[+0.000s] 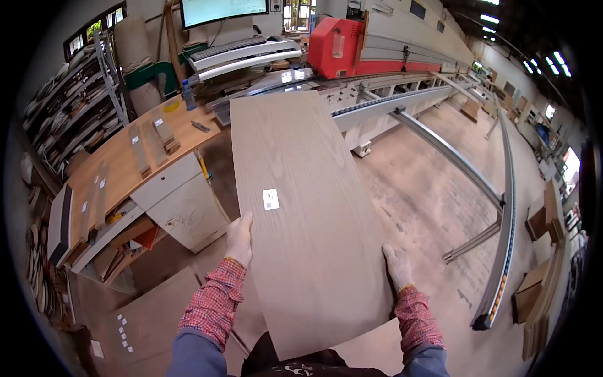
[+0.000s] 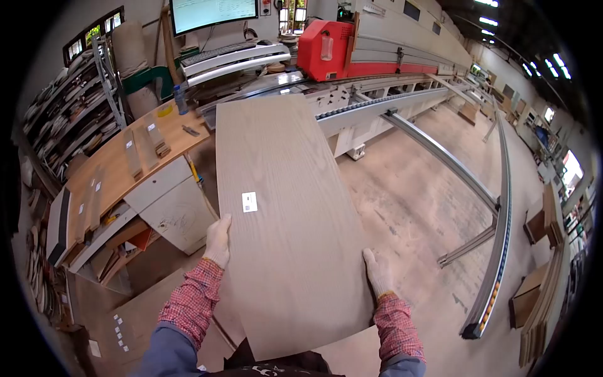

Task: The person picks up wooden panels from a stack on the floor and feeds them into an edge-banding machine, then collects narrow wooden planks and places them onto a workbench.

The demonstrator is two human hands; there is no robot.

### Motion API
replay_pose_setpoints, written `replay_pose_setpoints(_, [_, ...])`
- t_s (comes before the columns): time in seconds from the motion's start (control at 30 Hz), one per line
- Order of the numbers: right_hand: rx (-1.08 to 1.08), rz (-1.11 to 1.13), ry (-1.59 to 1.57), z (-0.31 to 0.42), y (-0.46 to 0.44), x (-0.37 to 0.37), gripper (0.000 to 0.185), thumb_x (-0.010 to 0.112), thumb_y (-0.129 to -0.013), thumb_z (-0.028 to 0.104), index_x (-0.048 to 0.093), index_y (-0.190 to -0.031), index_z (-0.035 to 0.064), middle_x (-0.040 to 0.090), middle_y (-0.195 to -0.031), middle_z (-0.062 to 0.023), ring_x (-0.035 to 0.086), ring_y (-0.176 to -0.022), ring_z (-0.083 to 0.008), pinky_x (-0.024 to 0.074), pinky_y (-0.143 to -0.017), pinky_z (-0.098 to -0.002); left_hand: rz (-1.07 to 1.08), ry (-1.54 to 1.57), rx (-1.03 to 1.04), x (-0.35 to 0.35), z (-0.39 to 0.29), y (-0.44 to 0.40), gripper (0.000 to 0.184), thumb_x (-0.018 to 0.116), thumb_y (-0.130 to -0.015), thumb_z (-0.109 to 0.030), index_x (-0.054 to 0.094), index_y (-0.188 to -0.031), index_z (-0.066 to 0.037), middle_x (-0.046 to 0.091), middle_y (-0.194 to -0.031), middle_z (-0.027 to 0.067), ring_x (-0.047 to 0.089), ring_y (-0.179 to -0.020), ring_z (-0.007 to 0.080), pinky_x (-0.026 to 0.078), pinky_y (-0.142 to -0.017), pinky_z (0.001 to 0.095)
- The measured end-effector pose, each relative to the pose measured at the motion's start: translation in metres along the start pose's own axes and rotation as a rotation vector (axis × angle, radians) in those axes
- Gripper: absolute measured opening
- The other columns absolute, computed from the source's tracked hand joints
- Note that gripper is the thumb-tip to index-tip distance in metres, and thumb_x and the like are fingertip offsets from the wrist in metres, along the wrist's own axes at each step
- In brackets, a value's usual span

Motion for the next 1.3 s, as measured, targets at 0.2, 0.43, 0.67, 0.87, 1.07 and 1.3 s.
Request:
replay_pose_setpoints(0.2, [-0.246, -0.078, 0.250, -0.010, -0.172, -0.015, 0.060, 0.051, -0.100, 0.051, 0.070, -0.118, -0.0037, 0.069, -0.114, -0.0306, 0.064, -0.114, -0.0461, 0.0452, -0.103, -0.0497, -0.013, 0.189, -0.002, 0.088, 0.036, -0.108, 0.045, 0.064, -0.100, -0.031, 0.065, -0.121, 0.009, 0.070, -0.115, 0.0110, 0.067, -0.099, 0.0213, 0.052, -0.088, 0.0372])
replay_pose_setpoints(0.43, [-0.124, 0.050, 0.534, -0.002, -0.338, -0.080, 0.073, 0.043, -0.103, 0.062, 0.070, -0.115, -0.0050, 0.067, -0.116, -0.0323, 0.061, -0.117, -0.0474, 0.0457, -0.101, -0.0505, -0.086, 0.181, -0.165, 0.189, 0.075, -0.160, 0.044, 0.063, -0.101, -0.032, 0.066, -0.116, 0.009, 0.070, -0.111, 0.0109, 0.064, -0.098, 0.0200, 0.052, -0.088, 0.0372])
replay_pose_setpoints(0.67, [-0.102, 0.092, 0.674, -0.015, -0.447, -0.080, 0.056, 0.039, -0.106, 0.048, 0.064, -0.129, 0.0029, 0.067, -0.111, -0.0336, 0.064, -0.110, -0.0460, 0.0485, -0.096, -0.0500, 0.036, 0.142, -0.158, 0.243, 0.067, -0.192, 0.040, 0.061, -0.102, -0.031, 0.067, -0.115, 0.006, 0.070, -0.111, 0.0112, 0.065, -0.102, 0.0209, 0.051, -0.089, 0.0349])
replay_pose_setpoints(0.87, [-0.225, 0.085, 0.605, -0.005, -0.507, -0.097, 0.057, 0.047, -0.105, 0.051, 0.068, -0.124, 0.0013, 0.067, -0.118, -0.0305, 0.061, -0.116, -0.0454, 0.0457, -0.100, -0.0474, -0.080, -0.934, 0.320, 0.218, -0.082, -0.245, 0.030, 0.064, -0.098, -0.031, 0.064, -0.108, -0.003, 0.068, -0.084, 0.0153, 0.070, -0.074, 0.0233, 0.054, -0.068, 0.0417])
replay_pose_setpoints(1.07, [-0.348, 0.193, 0.720, 0.016, -0.530, -0.083, 0.045, 0.046, -0.105, 0.043, 0.066, -0.128, 0.0097, 0.067, -0.114, -0.0276, 0.064, -0.109, -0.0422, 0.0481, -0.098, -0.0462, -0.294, -0.682, 0.129, 0.198, -0.117, -0.418, 0.061, 0.069, -0.092, -0.045, 0.059, -0.127, 0.005, 0.072, -0.107, 0.0176, 0.070, -0.099, 0.0263, 0.055, -0.080, 0.0380])
replay_pose_setpoints(1.3, [-0.212, 0.074, 0.726, 0.010, -0.541, -0.087, 0.052, 0.044, -0.107, 0.051, 0.072, -0.116, 0.0079, 0.068, -0.106, -0.0291, 0.064, -0.104, -0.0447, 0.0506, -0.090, -0.0495, -0.195, 0.075, -0.054, 0.218, -0.032, -0.489, 0.042, 0.068, -0.094, -0.023, 0.064, -0.119, 0.011, 0.072, -0.110, 0.0171, 0.072, -0.093, 0.0268, 0.059, -0.079, 0.0398])
Point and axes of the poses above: each hand's wrist, its own y-axis away from the middle knuckle, its own x-axis out of the palm, z = x × y, the point moved 6 cm from there along -y, towards the middle knuckle
